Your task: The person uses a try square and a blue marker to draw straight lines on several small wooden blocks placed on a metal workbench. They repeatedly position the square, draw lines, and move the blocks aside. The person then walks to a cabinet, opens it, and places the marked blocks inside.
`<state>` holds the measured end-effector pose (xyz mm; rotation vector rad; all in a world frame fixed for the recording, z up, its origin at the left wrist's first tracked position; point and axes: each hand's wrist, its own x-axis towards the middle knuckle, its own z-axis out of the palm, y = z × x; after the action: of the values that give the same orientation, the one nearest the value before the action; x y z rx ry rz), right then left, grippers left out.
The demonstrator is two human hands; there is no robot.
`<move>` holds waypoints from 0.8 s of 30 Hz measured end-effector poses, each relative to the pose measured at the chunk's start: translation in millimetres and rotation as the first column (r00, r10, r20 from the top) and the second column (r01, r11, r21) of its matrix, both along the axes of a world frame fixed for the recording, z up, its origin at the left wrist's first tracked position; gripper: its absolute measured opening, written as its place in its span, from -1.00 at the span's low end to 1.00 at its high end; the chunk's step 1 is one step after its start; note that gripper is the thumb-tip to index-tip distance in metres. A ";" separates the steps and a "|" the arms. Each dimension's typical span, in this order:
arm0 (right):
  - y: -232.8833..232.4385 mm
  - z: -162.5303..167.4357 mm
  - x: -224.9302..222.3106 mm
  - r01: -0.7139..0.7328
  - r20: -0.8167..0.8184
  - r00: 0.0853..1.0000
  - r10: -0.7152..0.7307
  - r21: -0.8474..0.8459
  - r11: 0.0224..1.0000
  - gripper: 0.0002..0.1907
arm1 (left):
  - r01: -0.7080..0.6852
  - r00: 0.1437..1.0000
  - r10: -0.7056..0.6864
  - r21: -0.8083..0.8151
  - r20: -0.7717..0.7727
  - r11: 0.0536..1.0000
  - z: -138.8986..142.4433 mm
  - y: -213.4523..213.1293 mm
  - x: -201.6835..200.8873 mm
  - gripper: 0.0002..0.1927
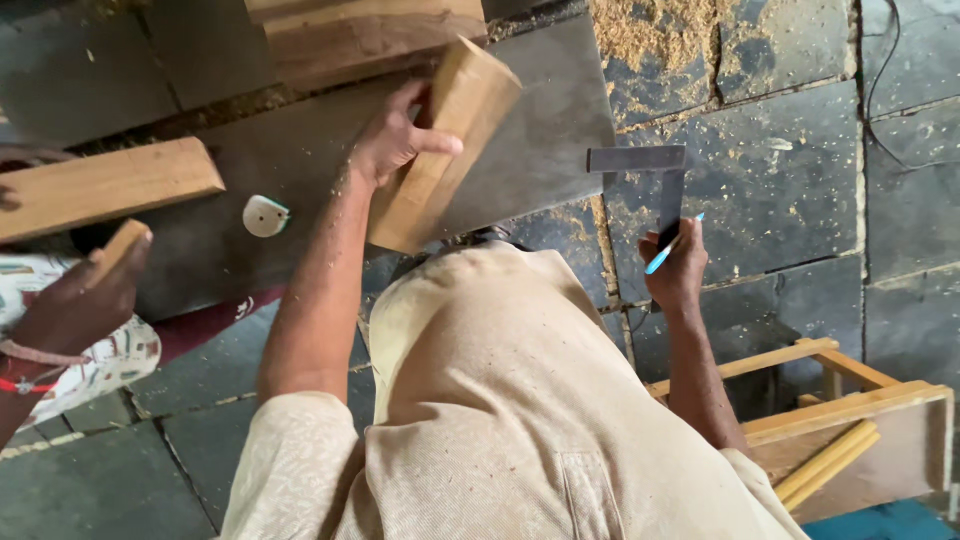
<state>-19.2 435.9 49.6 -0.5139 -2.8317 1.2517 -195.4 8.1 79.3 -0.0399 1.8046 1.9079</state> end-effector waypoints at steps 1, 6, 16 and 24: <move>0.2 2.7 -1.5 -0.022 -0.021 1.000 0.023 0.038 0.999 -0.64 | 0.073 0.997 -0.075 -0.114 -0.013 0.991 -3.3 -0.1 -2.8 -0.06; -5.7 17.7 -8.7 -0.070 -0.005 0.998 0.070 0.012 0.997 -0.66 | 0.265 0.875 -0.458 -0.640 -0.155 0.722 -10.4 23.5 -4.0 -0.07; -11.7 31.3 -9.2 -0.072 0.059 0.996 0.069 0.063 0.995 -0.62 | -0.608 0.770 0.634 0.391 0.077 0.691 6.6 32.7 67.5 -0.16; -2.9 27.4 -26.6 -0.102 0.031 0.994 0.102 0.002 0.995 -0.62 | -0.935 0.351 0.758 0.255 0.550 0.248 -47.2 54.2 74.3 -0.26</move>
<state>-45.8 433.0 77.0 -0.3962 -2.9197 1.2640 -121.1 62.3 32.1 -1.3753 0.8945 2.8583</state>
